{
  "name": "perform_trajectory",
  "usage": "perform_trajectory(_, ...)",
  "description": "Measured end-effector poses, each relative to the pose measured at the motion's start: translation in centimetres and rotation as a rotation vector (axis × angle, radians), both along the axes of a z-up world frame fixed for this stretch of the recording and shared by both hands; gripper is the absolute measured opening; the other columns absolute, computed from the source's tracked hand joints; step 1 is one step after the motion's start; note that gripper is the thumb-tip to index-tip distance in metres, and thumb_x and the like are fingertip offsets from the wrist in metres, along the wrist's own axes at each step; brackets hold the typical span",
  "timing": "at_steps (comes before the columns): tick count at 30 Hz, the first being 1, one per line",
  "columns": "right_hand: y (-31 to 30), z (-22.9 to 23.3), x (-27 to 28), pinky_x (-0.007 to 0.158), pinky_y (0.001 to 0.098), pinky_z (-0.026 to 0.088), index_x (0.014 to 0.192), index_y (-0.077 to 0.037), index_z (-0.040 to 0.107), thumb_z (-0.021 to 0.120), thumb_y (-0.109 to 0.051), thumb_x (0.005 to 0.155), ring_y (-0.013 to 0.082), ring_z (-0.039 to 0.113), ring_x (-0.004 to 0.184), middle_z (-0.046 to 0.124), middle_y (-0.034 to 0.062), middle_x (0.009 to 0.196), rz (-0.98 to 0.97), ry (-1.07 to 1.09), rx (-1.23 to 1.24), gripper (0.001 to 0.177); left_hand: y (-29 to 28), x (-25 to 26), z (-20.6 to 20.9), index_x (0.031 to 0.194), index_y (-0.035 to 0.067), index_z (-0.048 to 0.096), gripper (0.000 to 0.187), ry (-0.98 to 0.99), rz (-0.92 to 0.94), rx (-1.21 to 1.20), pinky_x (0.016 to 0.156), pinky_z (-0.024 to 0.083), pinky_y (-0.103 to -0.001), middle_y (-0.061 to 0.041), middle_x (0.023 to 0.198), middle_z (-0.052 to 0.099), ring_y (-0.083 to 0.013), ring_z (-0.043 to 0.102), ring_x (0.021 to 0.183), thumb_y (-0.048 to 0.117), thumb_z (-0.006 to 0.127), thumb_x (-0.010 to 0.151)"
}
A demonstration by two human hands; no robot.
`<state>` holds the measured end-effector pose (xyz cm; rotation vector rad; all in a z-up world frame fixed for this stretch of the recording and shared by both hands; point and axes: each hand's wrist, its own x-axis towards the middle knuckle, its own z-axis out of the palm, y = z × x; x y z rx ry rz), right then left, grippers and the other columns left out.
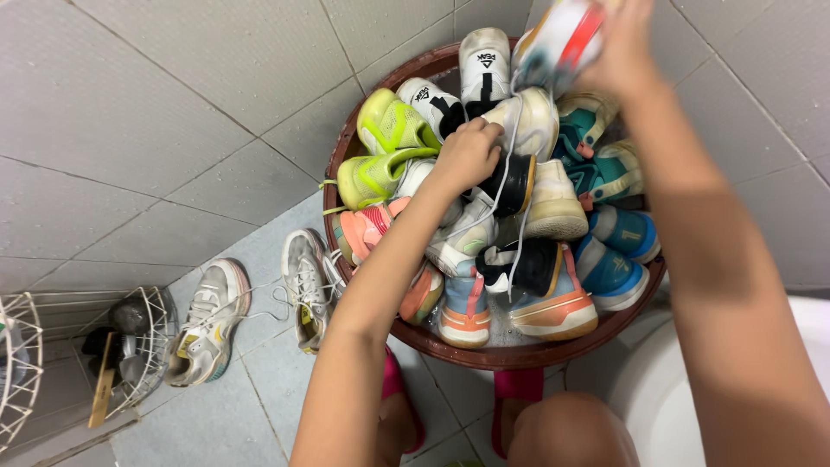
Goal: The person washes several athletic shoes by hand, submerging and rinsing them one at a time in a large basin of soapy water on a bathroom floor.
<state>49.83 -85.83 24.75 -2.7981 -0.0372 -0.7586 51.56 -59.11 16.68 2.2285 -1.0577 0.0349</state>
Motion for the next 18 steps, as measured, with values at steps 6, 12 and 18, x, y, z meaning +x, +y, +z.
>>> perform_trajectory(6, -0.8, -4.1, -1.9, 0.094, 0.0524, 0.054, 0.13, -0.013, 0.063, 0.093, -0.027, 0.068, 0.0482, 0.051, 0.129, 0.057, 0.0274, 0.136, -0.054, 0.048, -0.134, 0.071, -1.9, -0.2, 0.5, 0.143, 0.004, 0.044, 0.064, -0.083, 0.09, -0.105, 0.095, 0.053, -0.049, -0.024, 0.137, 0.054, -0.0415, 0.062, 0.115, 0.015, 0.068, 0.085)
perform_trajectory(12, -3.3, -7.0, 2.1, 0.098, 0.0551, 0.053, 0.127, -0.008, 0.059, 0.088, -0.032, 0.079, 0.0453, 0.061, 0.118, 0.063, 0.0238, 0.126, -0.229, 0.335, 0.107, 0.061, -7.9, 2.6, 2.4, 0.139, 0.004, 0.052, 0.058, -0.254, 0.127, -0.073, 0.104, 0.05, -0.05, -0.018, 0.143, 0.056, -0.0357, 0.058, 0.13, 0.02, 0.068, 0.086)
perform_trajectory(18, -0.9, -4.8, 1.0, 0.08, 0.0478, 0.057, 0.131, -0.011, 0.063, 0.097, -0.032, 0.051, 0.0498, 0.063, 0.106, 0.063, 0.0306, 0.115, -0.054, -0.105, -0.206, 0.089, -10.2, 2.6, -0.3, 0.134, 0.012, 0.061, 0.064, 0.025, 0.118, 0.404, 0.107, 0.044, -0.052, -0.012, 0.137, 0.062, -0.0293, 0.058, 0.13, 0.046, 0.075, 0.082)
